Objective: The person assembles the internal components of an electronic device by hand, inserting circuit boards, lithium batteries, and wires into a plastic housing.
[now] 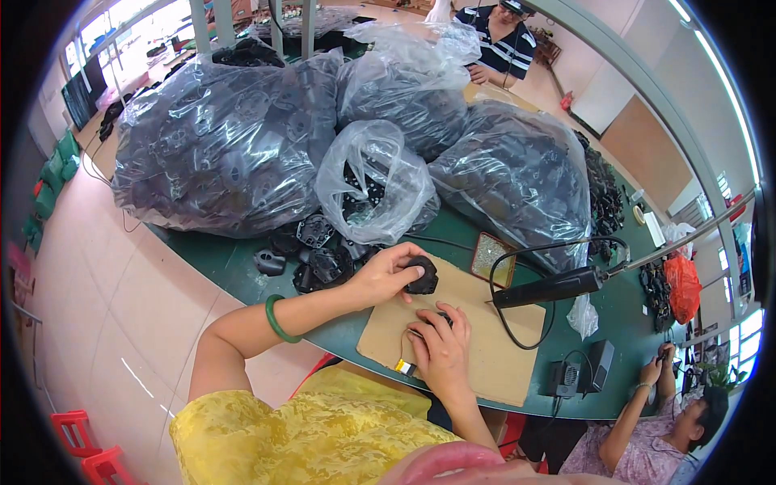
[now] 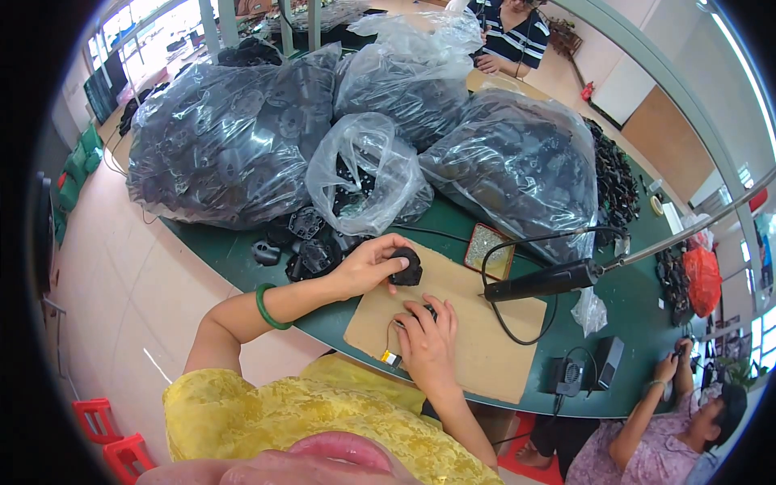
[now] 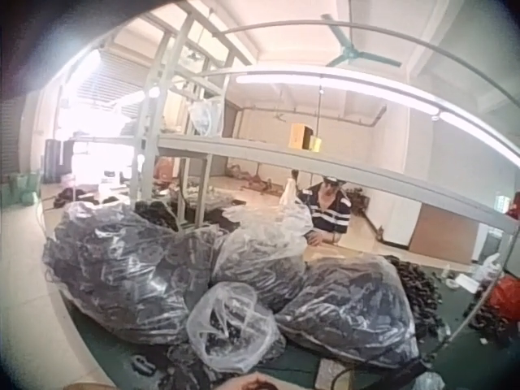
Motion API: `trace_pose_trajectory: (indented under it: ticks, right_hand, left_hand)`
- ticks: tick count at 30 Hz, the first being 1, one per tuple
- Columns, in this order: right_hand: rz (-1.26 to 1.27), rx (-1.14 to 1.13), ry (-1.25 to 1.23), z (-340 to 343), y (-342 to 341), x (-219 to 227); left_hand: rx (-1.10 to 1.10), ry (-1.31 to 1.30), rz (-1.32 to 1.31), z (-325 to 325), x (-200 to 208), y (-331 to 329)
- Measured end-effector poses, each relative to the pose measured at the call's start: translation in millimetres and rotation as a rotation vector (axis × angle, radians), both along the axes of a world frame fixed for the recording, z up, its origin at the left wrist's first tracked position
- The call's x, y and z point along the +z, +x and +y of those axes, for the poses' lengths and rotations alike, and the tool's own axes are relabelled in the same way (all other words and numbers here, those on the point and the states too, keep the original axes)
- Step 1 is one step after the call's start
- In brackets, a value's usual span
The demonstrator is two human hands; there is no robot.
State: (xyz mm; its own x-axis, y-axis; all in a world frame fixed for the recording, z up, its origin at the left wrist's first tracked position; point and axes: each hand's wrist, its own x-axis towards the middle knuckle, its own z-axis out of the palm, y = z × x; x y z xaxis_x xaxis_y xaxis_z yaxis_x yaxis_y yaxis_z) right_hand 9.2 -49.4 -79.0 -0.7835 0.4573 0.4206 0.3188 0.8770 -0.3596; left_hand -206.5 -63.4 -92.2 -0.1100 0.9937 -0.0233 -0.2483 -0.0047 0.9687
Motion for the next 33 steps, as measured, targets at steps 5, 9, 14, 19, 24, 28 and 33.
trace_pose_trajectory:
  ticks: [5, 9, 14, 19, 24, 28, 33]
  right_hand:
    - [0.093, -0.006, -0.045, -7, 8, 9]
    - [0.165, -0.035, -0.213, 12, 14, 8]
    - [0.404, -0.265, -0.7, 26, 3, 23]
    - [0.335, -0.245, -0.357, 58, 5, 4]
    - [0.533, -0.307, -0.807, 47, 9, -6]
    - [0.587, -0.262, -0.937, 45, 13, -5]
    - [0.583, -0.276, -0.946, 46, 14, -4]
  left_hand:
    - [-0.056, 0.031, -0.05, 4, -1, 8]
    - [-0.062, -0.077, -0.089, 20, -6, 9]
    - [-0.063, -0.029, -0.09, 26, 1, 8]
    - [-0.07, -0.121, -0.176, 26, 3, 5]
    - [-0.072, -0.132, -0.199, 18, 4, 11]
    - [-0.118, -0.138, -0.181, 12, 2, 16]
    - [-0.112, -0.082, -0.174, 12, 1, 18]
